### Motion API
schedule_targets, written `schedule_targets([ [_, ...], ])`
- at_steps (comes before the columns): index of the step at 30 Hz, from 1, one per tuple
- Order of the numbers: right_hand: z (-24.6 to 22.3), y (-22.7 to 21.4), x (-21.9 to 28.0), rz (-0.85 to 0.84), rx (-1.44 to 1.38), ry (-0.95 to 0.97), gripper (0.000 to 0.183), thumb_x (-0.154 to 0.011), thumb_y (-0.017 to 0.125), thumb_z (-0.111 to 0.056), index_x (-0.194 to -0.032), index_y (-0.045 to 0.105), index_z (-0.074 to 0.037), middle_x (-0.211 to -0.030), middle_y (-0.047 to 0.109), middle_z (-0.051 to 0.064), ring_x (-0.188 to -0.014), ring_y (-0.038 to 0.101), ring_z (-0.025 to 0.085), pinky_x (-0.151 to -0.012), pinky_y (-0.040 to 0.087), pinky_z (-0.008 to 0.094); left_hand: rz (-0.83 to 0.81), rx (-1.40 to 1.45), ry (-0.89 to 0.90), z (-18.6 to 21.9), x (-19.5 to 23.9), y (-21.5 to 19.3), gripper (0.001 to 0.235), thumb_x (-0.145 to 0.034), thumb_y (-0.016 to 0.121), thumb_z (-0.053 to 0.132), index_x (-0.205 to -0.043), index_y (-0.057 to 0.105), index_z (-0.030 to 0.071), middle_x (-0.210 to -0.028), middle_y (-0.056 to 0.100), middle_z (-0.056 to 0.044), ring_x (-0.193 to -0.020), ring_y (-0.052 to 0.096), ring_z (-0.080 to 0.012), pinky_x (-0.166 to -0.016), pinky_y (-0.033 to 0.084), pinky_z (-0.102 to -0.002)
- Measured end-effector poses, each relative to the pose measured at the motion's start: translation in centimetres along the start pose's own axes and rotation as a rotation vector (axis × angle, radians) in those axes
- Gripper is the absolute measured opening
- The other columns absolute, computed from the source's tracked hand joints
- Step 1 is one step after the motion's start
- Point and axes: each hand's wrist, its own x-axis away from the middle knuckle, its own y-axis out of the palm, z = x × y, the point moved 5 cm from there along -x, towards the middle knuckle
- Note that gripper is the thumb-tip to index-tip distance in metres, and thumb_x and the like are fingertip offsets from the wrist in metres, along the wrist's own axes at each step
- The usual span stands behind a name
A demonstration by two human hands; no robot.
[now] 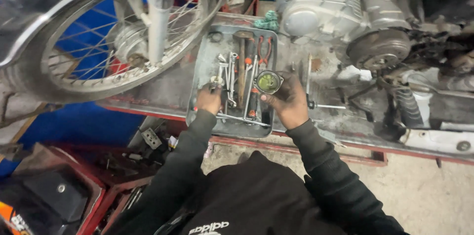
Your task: Disassembling a motorcycle carburetor on a workbench using a screwdriver, pliers, and other hand tools.
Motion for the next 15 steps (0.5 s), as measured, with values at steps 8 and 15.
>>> schedule_targets([
  [8,-4.3,-4.2,2.4,0.146,-0.007,0.015,0.061,-0.067,0.087,0.003,-0.119,0.054,-0.002,-0.105,0.068,0.019,-0.112,0.063,0.033,-0.097,0.053,0.053,-0.254,0.083,0.444,12.1,13.3,3.6,0.028,-0.092,0.061,0.023,-0.112,0.068,0.004,-0.102,0.071,-0.021,-0.101,0.068,-0.0383,-0.090,0.052,-0.048],
  [15,-8.2,-10.5,5.3,0.254,-0.008,0.000,0.061,-0.069,0.085,0.006,-0.120,0.053,-0.002,-0.102,0.065,0.013,-0.105,0.062,0.024,-0.090,0.057,0.042,-0.592,0.246,0.594,16.2,18.6,9.1,0.024,-0.096,0.059,0.007,-0.119,0.065,0.006,-0.113,0.070,-0.018,-0.111,0.065,-0.0391,-0.091,0.056,-0.048],
])
